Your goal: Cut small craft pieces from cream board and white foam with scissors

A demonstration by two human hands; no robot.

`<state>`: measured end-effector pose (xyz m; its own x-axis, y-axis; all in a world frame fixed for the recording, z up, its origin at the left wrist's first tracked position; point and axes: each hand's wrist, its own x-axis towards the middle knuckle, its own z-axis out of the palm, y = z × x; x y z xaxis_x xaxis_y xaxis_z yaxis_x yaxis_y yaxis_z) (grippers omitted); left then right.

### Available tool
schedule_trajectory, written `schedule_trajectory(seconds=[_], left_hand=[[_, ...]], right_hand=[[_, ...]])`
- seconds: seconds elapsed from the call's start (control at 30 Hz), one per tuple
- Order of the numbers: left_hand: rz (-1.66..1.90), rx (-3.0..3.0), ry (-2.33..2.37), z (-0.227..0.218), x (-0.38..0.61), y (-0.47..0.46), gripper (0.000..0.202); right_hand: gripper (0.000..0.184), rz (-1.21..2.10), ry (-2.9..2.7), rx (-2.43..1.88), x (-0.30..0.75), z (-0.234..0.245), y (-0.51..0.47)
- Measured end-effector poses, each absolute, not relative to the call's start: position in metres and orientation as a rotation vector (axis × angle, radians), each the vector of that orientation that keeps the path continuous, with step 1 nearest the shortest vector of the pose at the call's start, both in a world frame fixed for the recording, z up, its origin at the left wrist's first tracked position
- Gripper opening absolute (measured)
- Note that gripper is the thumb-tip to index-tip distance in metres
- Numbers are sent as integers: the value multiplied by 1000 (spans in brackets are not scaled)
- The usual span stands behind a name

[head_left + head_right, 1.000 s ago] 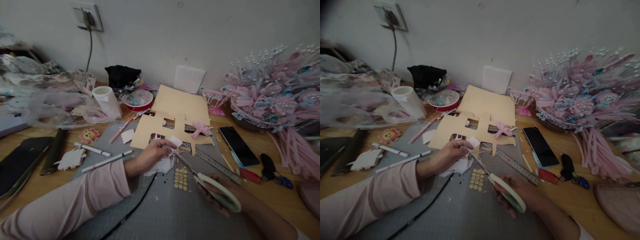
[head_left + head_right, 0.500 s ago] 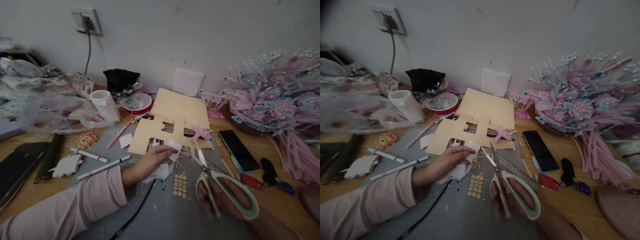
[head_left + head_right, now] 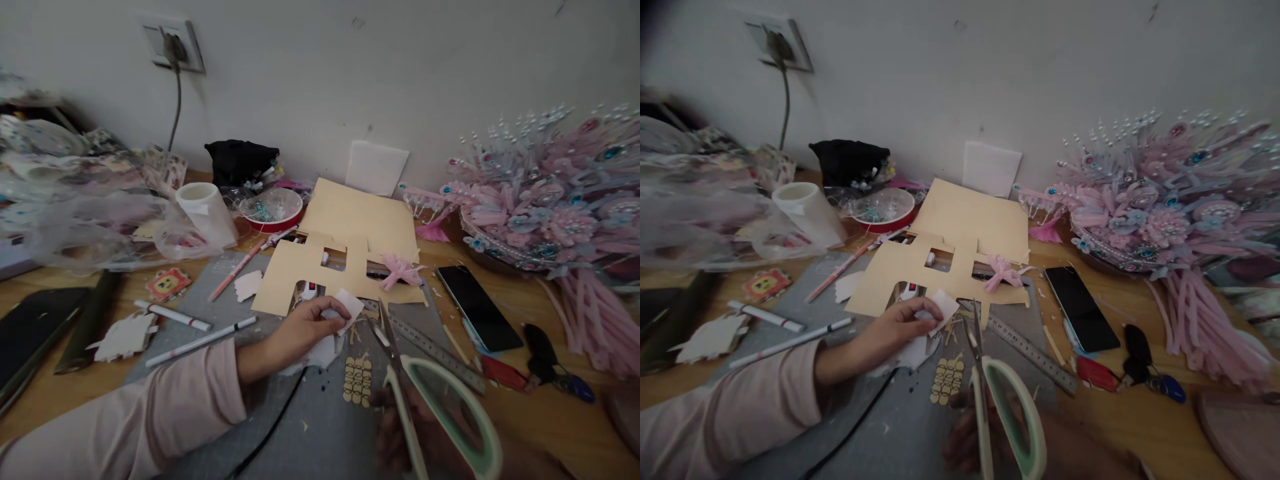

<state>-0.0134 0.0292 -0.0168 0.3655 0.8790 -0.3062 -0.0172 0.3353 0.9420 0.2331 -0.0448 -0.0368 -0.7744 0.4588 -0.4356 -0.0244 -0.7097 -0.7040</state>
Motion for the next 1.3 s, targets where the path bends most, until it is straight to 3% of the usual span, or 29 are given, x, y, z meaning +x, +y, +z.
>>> schedule_trajectory(seconds=[0.13, 0.3, 0.5, 0.73, 1.1, 1.3], left_hand=[[728, 1093, 1068, -17, -13, 29, 22], [687, 1193, 1124, -14, -14, 29, 24], [667, 1299, 1060, -9, -18, 35, 28], [615, 1253, 1033, -9, -21, 37, 29], [661, 1185, 1037, -9, -19, 35, 24], [633, 1132, 1040, -8, -20, 35, 27]], right_hand=[[52, 2643, -841, -791, 227, -24, -50], [44, 2521, -1162, -1034, 230, -5, -47], [49, 2471, -1374, -1146, 232, -4, -47], [46, 2647, -1161, -910, 226, -8, -47], [71, 2748, -1213, -1034, 220, 5, -41], [65, 2736, -1283, -1047, 222, 8, -40]])
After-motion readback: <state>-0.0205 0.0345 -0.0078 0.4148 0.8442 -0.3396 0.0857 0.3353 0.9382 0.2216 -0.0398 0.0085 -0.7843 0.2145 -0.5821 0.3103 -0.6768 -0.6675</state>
